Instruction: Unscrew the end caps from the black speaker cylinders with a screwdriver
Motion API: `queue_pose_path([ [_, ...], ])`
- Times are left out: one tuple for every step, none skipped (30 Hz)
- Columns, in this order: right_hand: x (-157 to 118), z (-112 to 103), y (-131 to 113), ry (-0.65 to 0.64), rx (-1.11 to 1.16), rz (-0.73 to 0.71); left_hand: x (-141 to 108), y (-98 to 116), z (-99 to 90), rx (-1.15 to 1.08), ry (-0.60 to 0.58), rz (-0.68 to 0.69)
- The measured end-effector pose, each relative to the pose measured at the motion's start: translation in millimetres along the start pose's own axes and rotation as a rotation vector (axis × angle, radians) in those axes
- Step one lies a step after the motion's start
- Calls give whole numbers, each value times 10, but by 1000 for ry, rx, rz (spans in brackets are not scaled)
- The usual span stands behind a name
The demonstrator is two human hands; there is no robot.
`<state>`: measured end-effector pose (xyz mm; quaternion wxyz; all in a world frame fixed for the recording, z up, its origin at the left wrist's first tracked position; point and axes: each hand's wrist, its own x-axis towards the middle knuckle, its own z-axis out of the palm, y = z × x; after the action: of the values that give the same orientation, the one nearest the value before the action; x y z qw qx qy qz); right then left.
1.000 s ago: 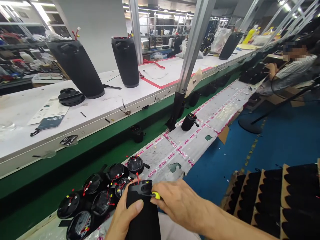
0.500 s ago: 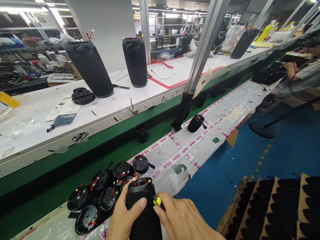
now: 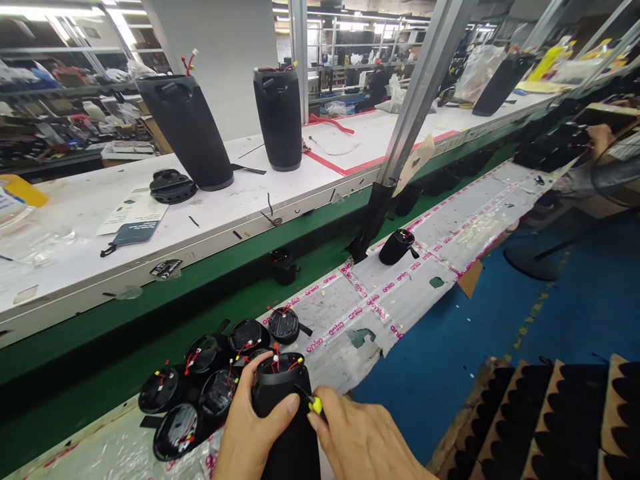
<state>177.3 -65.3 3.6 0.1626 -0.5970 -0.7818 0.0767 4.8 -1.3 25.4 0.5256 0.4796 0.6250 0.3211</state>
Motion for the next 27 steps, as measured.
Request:
queue_pose_path([
  [2, 17, -9, -18, 2, 2, -1, 0, 3, 21, 10, 5],
  [3, 35, -19, -32, -5, 5, -1, -1, 6, 46, 20, 14],
  [4, 53, -30, -33, -29, 9, -3, -3, 8, 73, 29, 23],
  [3, 70, -42, -30, -55, 11, -6, -6, 10, 98, 34, 30],
  [2, 85, -55, -24, -78, 10, -10, -7, 11, 116, 35, 32],
  [1, 97, -69, -19, -97, 7, -16, -7, 13, 131, 34, 31],
  [1, 104, -82, -18, -116, 8, -24, -5, 15, 142, 32, 29],
  [4, 105, -95, -19, -138, 9, -32, -1, 18, 150, 34, 26],
  [9, 100, -108, -23, -163, 13, -42, 5, 22, 159, 41, 26],
  [17, 90, -120, -31, -185, 16, -51, 13, 27, 172, 51, 29],
  [29, 75, -131, -40, -204, 16, -61, 20, 33, 189, 61, 31],
  [42, 58, -141, -52, -218, 14, -68, 25, 40, 207, 68, 34],
  [57, 40, -150, -66, -226, 10, -74, 25, 46, 223, 73, 35],
  [72, 25, -159, -77, -230, 4, -75, 20, 49, 235, 78, 37],
  [87, 13, -166, -81, -232, 1, -71, 7, 50, 242, 84, 41],
  [100, 8, -172, -79, -236, 0, -62, -14, 47, 244, 89, 45],
  [110, 10, -176, -71, -242, 3, -47, -41, 38, 244, 91, 43],
  [116, 17, -178, -59, -245, 8, -29, -72, 26, 248, 88, 36],
  [118, 31, -178, -41, -242, 9, -8, -104, 9, 253, 81, 26],
  [115, 49, -177, -15, -232, 11, 11, -131, -10, 259, 69, 16],
  [108, 69, -175, 20, -212, 11, 25, -150, -31, 258, 59, 7],
  [97, 92, -174, 64, -180, 7, 30, -158, -52, 247, 64, 7],
  [82, 116, -176, 117, -138, 1, 21, -154, -71, 228, 88, 14],
  [65, 141, -182, 175, -95, -6, -2, -140, -87, 207, 128, 26],
  [47, 167, -193, 234, -57, -12, -39, -118, -99, 192, 174, 38],
  [27, 193, -209, 290, -25, -19, -87, -93, -107, 184, 217, 51],
  [8, 219, -230, 339, 1, -25, -143, -70, -111, 185, 256, 62],
])
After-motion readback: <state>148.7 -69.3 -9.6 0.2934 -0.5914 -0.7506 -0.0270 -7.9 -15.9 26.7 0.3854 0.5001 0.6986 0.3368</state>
